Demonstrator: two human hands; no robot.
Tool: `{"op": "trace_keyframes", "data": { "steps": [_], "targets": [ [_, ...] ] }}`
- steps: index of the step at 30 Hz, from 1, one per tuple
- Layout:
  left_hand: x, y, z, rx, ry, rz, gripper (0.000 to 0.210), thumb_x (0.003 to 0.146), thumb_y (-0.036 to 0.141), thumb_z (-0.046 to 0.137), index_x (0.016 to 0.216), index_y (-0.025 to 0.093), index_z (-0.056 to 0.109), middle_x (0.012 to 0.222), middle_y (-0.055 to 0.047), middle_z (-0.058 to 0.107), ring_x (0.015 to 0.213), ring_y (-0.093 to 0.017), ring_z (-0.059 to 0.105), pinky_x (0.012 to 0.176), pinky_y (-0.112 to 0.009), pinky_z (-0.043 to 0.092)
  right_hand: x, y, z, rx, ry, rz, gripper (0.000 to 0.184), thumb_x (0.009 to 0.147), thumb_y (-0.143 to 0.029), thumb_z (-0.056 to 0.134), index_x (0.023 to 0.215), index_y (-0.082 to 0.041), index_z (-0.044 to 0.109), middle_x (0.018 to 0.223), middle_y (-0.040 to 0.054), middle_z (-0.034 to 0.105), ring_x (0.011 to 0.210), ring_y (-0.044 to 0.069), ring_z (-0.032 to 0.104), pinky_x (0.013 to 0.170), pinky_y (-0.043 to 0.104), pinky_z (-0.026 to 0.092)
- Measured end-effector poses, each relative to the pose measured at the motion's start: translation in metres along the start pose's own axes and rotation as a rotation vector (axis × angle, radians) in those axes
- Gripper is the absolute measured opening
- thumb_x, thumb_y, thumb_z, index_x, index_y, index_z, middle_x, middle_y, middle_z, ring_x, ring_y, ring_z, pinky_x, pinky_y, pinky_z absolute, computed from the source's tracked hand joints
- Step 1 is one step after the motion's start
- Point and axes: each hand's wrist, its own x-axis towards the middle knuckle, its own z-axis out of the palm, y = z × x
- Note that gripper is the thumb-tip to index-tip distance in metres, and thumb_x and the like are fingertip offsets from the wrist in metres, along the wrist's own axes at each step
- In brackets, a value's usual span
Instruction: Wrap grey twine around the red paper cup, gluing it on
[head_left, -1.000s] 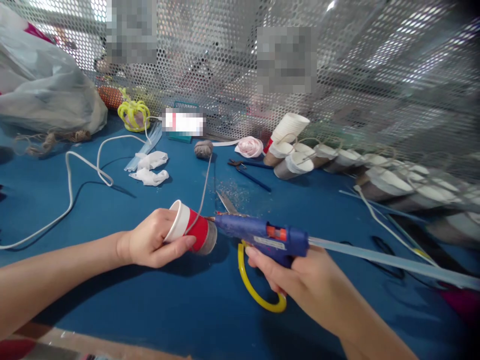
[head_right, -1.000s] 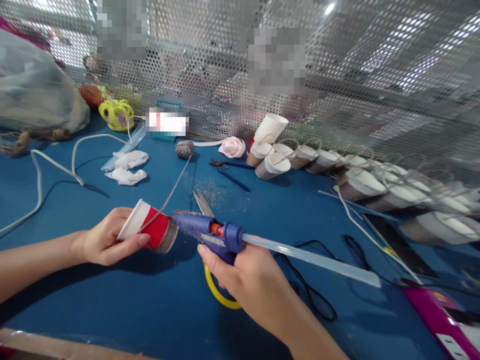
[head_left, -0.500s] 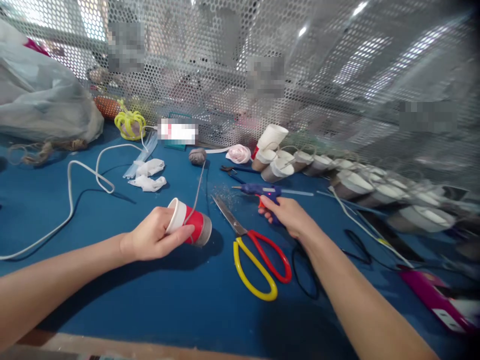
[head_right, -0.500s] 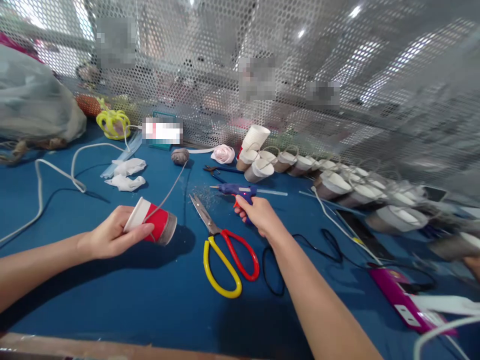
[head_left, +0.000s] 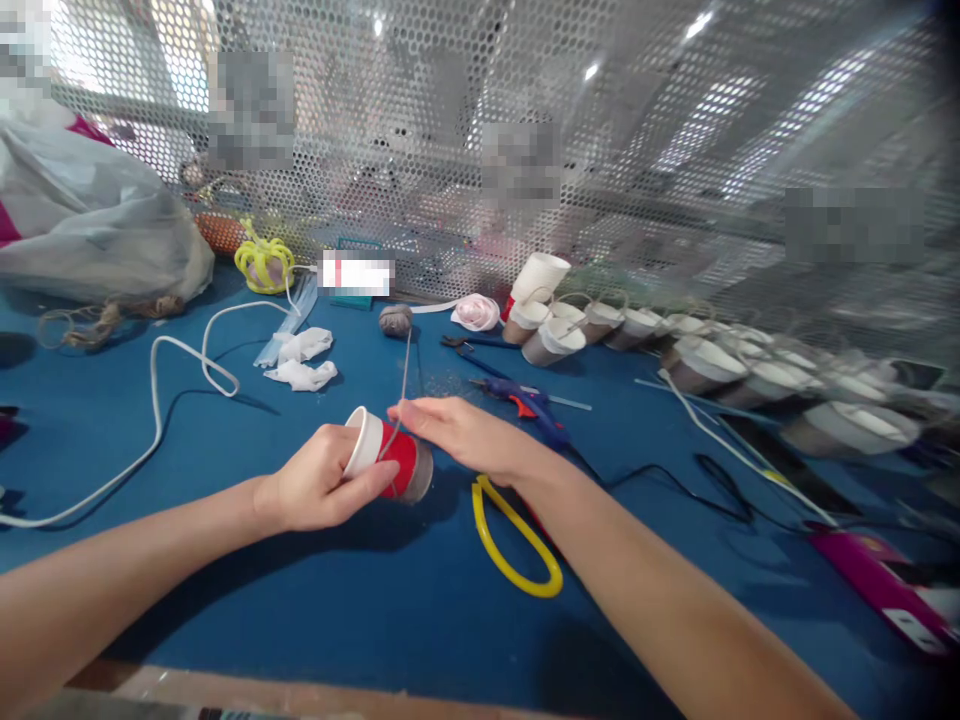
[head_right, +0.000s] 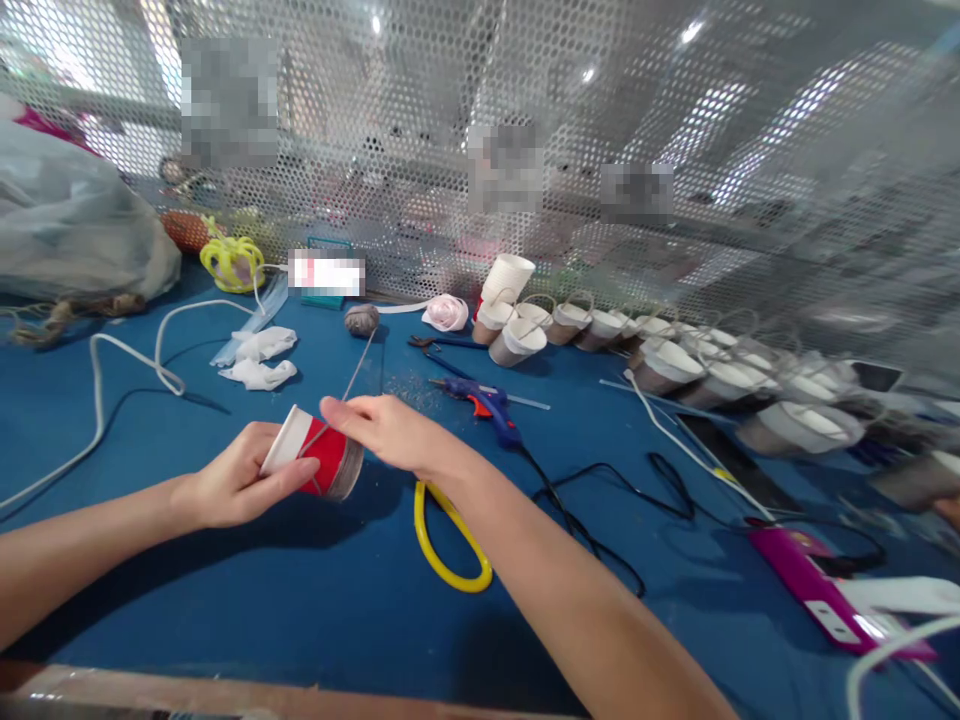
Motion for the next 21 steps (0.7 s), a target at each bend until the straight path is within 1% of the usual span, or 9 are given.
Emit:
{"op": "trace_keyframes", "data": {
  "steps": [1, 2, 3, 5, 8, 11, 14, 16, 21],
  "targets": [
    [0.000, 0.000, 0.000, 0.006, 0.001, -0.003, 0.025, 0.081, 0.015, 0.042, 0.057, 0.013, 0.044, 0.050, 0.005, 0.039, 0.047, -0.006, 0.032, 0.047, -0.019, 0.029, 0.003, -0.005, 0.007, 0.051, -0.039, 0.003, 0.031, 0.075, -0.046, 0.055, 0.076, -0.017, 0.067, 0.071, 0.0026, 0.067, 0.063, 0.016, 0.060, 0.057, 0.026, 0.047],
    [0.000, 0.000, 0.000, 0.012, 0.000, -0.012, 0.025, 0.081, 0.015, 0.042, 0.056, 0.013, 0.044, 0.050, 0.005, 0.038, 0.047, -0.006, 0.032, 0.047, -0.019, 0.028, 0.005, -0.008, 0.013, 0.097, -0.052, 0.012, 0.029, 0.074, -0.044, 0.056, 0.080, -0.016, 0.066, 0.073, 0.0026, 0.067, 0.064, 0.015, 0.060, 0.057, 0.025, 0.047],
    [0.000, 0.001, 0.000, 0.011, -0.002, -0.031, 0.026, 0.081, 0.017, 0.042, 0.055, 0.013, 0.044, 0.050, 0.004, 0.038, 0.047, -0.006, 0.031, 0.047, -0.019, 0.028, 0.006, -0.010, 0.016, 0.129, -0.044, 0.018, 0.027, 0.074, -0.041, 0.057, 0.082, -0.016, 0.064, 0.075, 0.0027, 0.067, 0.064, 0.014, 0.060, 0.057, 0.024, 0.047],
    [0.000, 0.001, 0.001, -0.033, -0.017, -0.106, 0.028, 0.082, 0.020, 0.042, 0.055, 0.014, 0.042, 0.049, 0.005, 0.036, 0.046, -0.006, 0.030, 0.045, -0.019, 0.026, 0.007, -0.013, 0.017, 0.184, 0.026, 0.015, 0.022, 0.075, -0.036, 0.057, 0.079, -0.015, 0.061, 0.074, 0.0023, 0.066, 0.064, 0.012, 0.058, 0.059, 0.024, 0.046],
    [0.001, 0.001, 0.003, -0.205, -0.037, -0.327, 0.035, 0.083, 0.032, 0.041, 0.052, 0.015, 0.037, 0.048, 0.006, 0.029, 0.044, -0.005, 0.024, 0.042, -0.019, 0.021, 0.003, -0.015, 0.008, 0.227, 0.143, -0.007, 0.018, 0.075, -0.034, 0.058, 0.071, -0.016, 0.057, 0.071, 0.0006, 0.063, 0.065, 0.011, 0.057, 0.064, 0.023, 0.044],
    [0.001, 0.001, 0.005, -0.405, 0.008, -0.541, 0.039, 0.080, 0.042, 0.043, 0.053, 0.015, 0.038, 0.048, 0.006, 0.030, 0.045, -0.005, 0.023, 0.042, -0.019, 0.020, -0.003, -0.017, -0.005, 0.291, 0.207, -0.052, 0.018, 0.076, -0.033, 0.058, 0.067, -0.017, 0.058, 0.069, -0.0004, 0.064, 0.065, 0.010, 0.057, 0.065, 0.022, 0.044],
    [0.002, 0.002, 0.007, -0.565, 0.048, -0.653, 0.037, 0.076, 0.044, 0.048, 0.056, 0.013, 0.045, 0.049, 0.006, 0.036, 0.046, -0.005, 0.026, 0.044, -0.019, 0.022, -0.008, -0.018, -0.013, 0.325, 0.236, -0.095, 0.023, 0.079, -0.035, 0.055, 0.067, -0.017, 0.064, 0.068, 0.0006, 0.066, 0.063, 0.010, 0.057, 0.063, 0.022, 0.043],
    [0.004, 0.003, 0.007, -0.639, 0.059, -0.714, 0.037, 0.073, 0.043, 0.052, 0.054, 0.013, 0.046, 0.047, 0.006, 0.038, 0.044, -0.004, 0.027, 0.044, -0.018, 0.023, -0.009, -0.018, -0.017, 0.316, 0.257, -0.119, 0.026, 0.080, -0.036, 0.053, 0.068, -0.018, 0.066, 0.071, 0.0010, 0.067, 0.062, 0.009, 0.055, 0.060, 0.022, 0.042],
    [0.008, 0.001, 0.006, -0.778, 0.115, -0.847, 0.032, 0.068, 0.040, 0.059, 0.055, 0.012, 0.048, 0.046, 0.005, 0.043, 0.042, -0.004, 0.033, 0.043, -0.017, 0.024, -0.011, -0.019, -0.019, 0.324, 0.338, -0.197, 0.024, 0.080, -0.037, 0.054, 0.069, -0.019, 0.066, 0.065, -0.0006, 0.066, 0.060, 0.009, 0.057, 0.055, 0.022, 0.043]
  ]
}}
